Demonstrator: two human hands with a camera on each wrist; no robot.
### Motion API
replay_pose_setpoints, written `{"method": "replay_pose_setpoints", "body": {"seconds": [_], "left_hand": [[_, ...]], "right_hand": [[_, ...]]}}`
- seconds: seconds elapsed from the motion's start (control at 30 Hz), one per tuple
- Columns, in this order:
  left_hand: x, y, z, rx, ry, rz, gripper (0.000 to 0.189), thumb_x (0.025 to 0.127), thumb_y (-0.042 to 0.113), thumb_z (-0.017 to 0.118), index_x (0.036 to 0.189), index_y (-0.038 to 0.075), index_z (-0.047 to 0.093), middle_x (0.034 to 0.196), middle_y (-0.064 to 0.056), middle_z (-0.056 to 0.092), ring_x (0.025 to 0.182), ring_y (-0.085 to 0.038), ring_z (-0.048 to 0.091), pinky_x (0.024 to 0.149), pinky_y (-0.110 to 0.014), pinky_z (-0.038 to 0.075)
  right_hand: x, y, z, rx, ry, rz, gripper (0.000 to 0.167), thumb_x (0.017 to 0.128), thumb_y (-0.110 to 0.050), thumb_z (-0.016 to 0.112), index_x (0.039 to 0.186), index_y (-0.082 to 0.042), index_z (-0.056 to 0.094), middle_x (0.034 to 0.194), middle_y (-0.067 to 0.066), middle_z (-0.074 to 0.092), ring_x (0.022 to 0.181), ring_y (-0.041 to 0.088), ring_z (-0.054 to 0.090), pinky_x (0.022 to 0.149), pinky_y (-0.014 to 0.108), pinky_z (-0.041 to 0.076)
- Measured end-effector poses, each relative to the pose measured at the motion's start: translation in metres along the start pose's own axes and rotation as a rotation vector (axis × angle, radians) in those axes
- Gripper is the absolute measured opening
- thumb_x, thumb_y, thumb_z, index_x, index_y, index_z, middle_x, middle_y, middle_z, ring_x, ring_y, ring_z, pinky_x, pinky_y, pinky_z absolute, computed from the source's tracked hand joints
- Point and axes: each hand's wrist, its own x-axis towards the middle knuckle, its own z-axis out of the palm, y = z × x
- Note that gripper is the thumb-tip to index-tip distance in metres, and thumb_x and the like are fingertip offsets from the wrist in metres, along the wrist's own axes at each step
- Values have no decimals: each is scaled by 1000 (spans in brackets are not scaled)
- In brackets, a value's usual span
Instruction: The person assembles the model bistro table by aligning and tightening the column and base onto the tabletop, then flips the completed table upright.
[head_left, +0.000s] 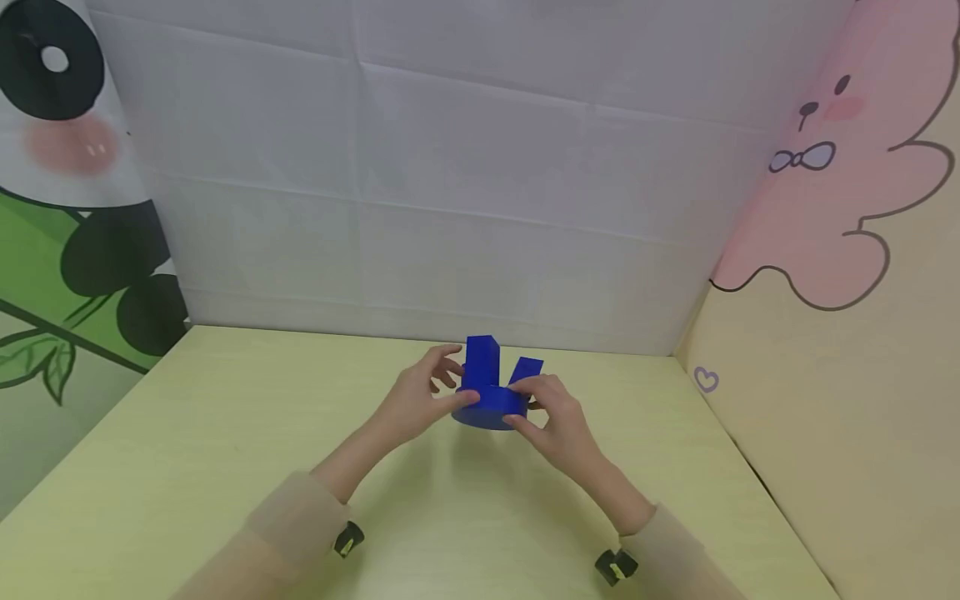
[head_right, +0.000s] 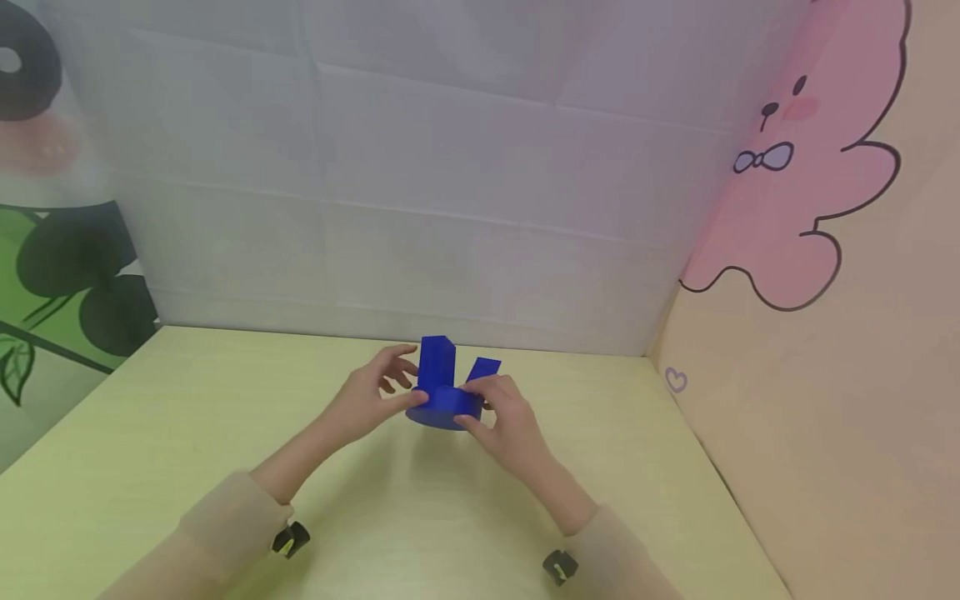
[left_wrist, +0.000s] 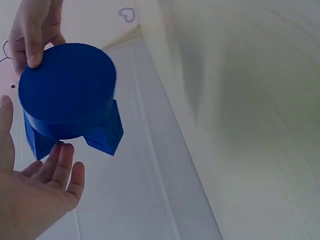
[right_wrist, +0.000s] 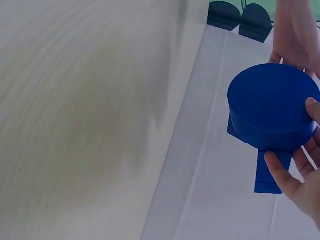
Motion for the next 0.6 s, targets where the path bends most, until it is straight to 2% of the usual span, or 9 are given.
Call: {"method": "replay_pose_setpoints", "body": {"seconds": [0.1, 0.17, 0.27, 0.37, 0.47, 0.6], "left_hand": [[-11, -5, -1, 122, -49, 139, 95, 73, 42, 79, 148, 15, 26, 125, -5, 57, 111, -22, 54, 92, -49, 44], [-18, -9, 0, 227, -48, 247, 102, 69, 39, 83, 149, 17, 24, 129, -5, 54, 117, -23, 51, 96, -51, 39], [-27, -13, 1, 386, 0, 405, 102, 66, 34, 86, 147, 16, 27, 130, -4, 52, 120, -23, 47, 97, -50, 35], [-34, -14, 2, 483, 67, 517, 99, 63, 33, 88, 143, 14, 33, 126, -6, 50, 118, -24, 44, 95, -48, 35], [-38, -13, 5, 512, 136, 580, 100, 59, 34, 90, 140, 11, 37, 120, -8, 50, 114, -26, 45, 94, -48, 35], [-40, -8, 8, 483, 179, 575, 102, 53, 35, 92, 137, 10, 40, 115, -8, 51, 111, -27, 46, 92, -50, 36]], "right_hand": [[3, -6, -9, 113, -23, 146, 35, 79, -10, 75, 110, -4, 60, 102, 10, 62, 93, 24, 60, 70, 34, 56], [3, -7, -14, 175, -37, 248, 33, 82, -13, 72, 112, -5, 60, 102, 10, 63, 95, 25, 60, 70, 33, 56], [4, -10, -19, 243, -57, 393, 33, 85, -20, 70, 115, -8, 61, 103, 8, 64, 98, 25, 59, 71, 32, 56], [5, -12, -21, 310, -90, 505, 36, 87, -26, 69, 117, -8, 61, 105, 8, 64, 102, 24, 58, 73, 31, 56], [6, -13, -22, 407, -123, 580, 38, 87, -28, 68, 118, -6, 60, 107, 11, 64, 103, 26, 59, 71, 33, 56], [5, -14, -20, 543, -153, 672, 44, 87, -31, 67, 120, -4, 58, 111, 15, 63, 104, 28, 61, 69, 35, 57]]}}
